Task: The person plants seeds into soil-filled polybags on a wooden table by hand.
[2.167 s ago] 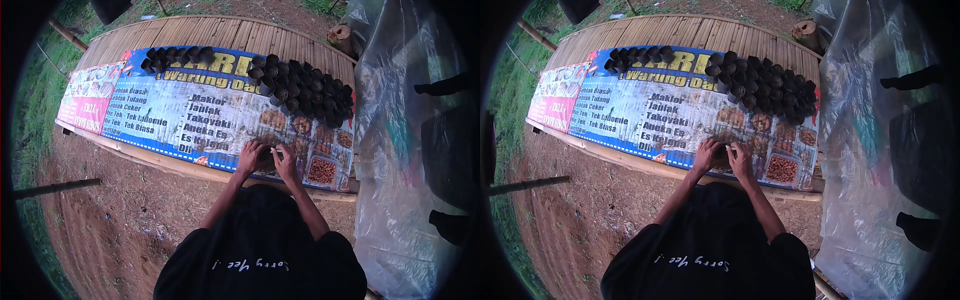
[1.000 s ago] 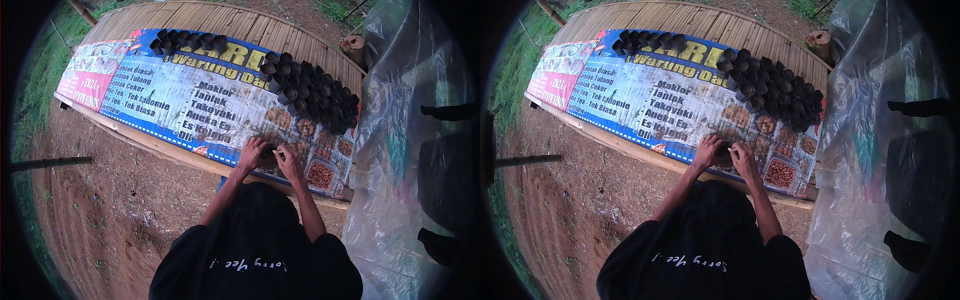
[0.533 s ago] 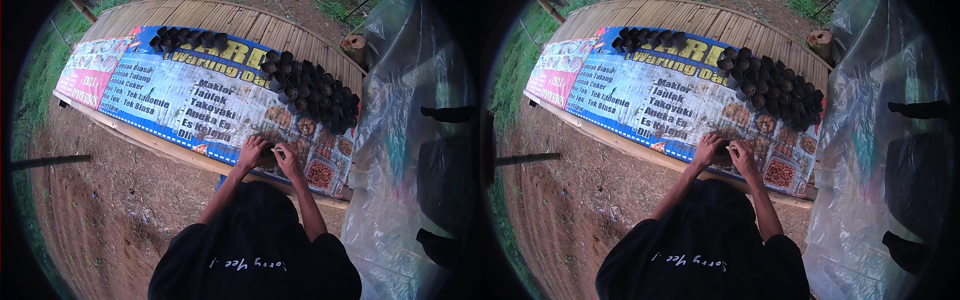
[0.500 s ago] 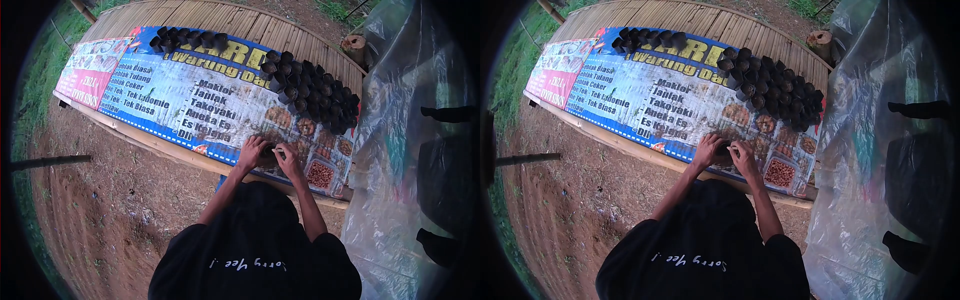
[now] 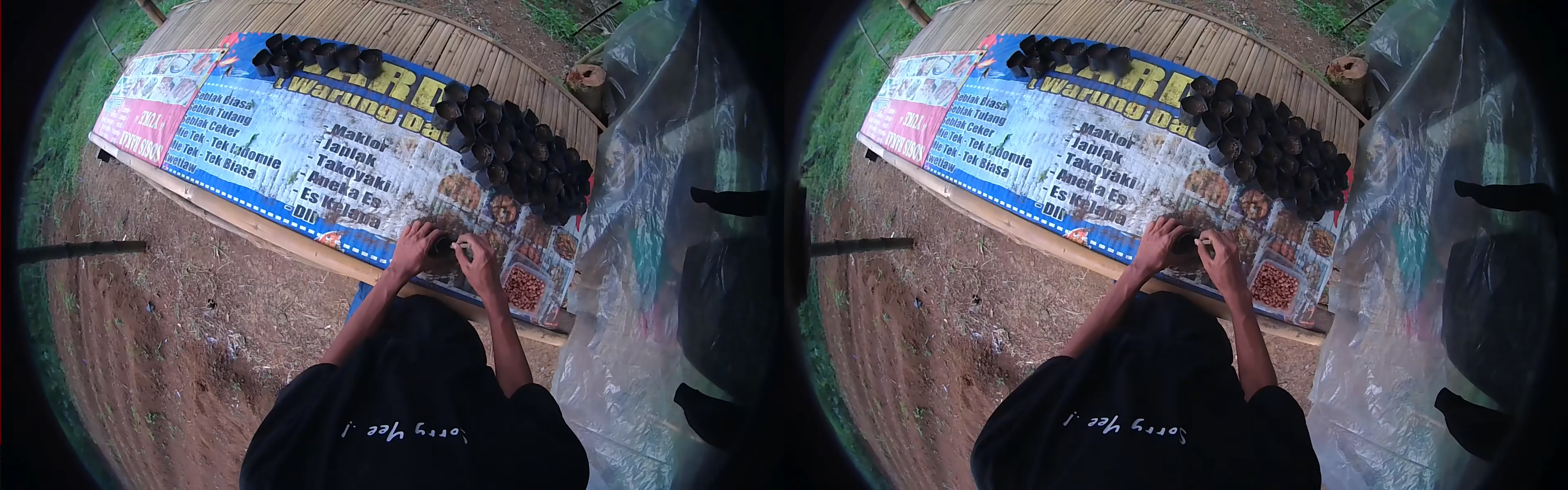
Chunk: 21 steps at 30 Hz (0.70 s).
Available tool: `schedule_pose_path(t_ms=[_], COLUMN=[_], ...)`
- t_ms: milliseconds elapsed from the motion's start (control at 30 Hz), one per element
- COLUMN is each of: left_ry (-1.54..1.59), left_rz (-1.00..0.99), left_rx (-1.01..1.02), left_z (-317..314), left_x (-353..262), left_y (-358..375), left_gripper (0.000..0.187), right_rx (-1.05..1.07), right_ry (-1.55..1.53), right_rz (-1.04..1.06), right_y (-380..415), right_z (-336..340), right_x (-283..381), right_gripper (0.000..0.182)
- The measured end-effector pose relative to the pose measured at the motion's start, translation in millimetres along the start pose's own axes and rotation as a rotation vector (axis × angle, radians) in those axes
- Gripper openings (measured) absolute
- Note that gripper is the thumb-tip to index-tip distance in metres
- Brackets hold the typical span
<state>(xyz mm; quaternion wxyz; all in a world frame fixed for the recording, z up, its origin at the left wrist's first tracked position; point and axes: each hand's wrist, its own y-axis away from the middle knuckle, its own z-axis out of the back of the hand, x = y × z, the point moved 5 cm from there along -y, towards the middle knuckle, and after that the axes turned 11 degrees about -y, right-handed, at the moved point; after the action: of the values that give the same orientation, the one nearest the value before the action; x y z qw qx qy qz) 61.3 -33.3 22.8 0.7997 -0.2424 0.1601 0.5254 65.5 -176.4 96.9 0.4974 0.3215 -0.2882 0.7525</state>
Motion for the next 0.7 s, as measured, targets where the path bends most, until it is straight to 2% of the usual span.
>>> schedule_pose_path(t_ms=[700], left_ry=[0.006], left_rz=[-0.009], left_rx=[-0.014], left_z=[-0.8], left_x=[0.4], left_y=[-2.1], left_gripper=[0.055], right_rx=[0.008], right_ry=[-0.017], right_rz=[0.039], right_y=[2.2], right_z=[-7.4], right_x=[5.4], right_gripper=[0.012])
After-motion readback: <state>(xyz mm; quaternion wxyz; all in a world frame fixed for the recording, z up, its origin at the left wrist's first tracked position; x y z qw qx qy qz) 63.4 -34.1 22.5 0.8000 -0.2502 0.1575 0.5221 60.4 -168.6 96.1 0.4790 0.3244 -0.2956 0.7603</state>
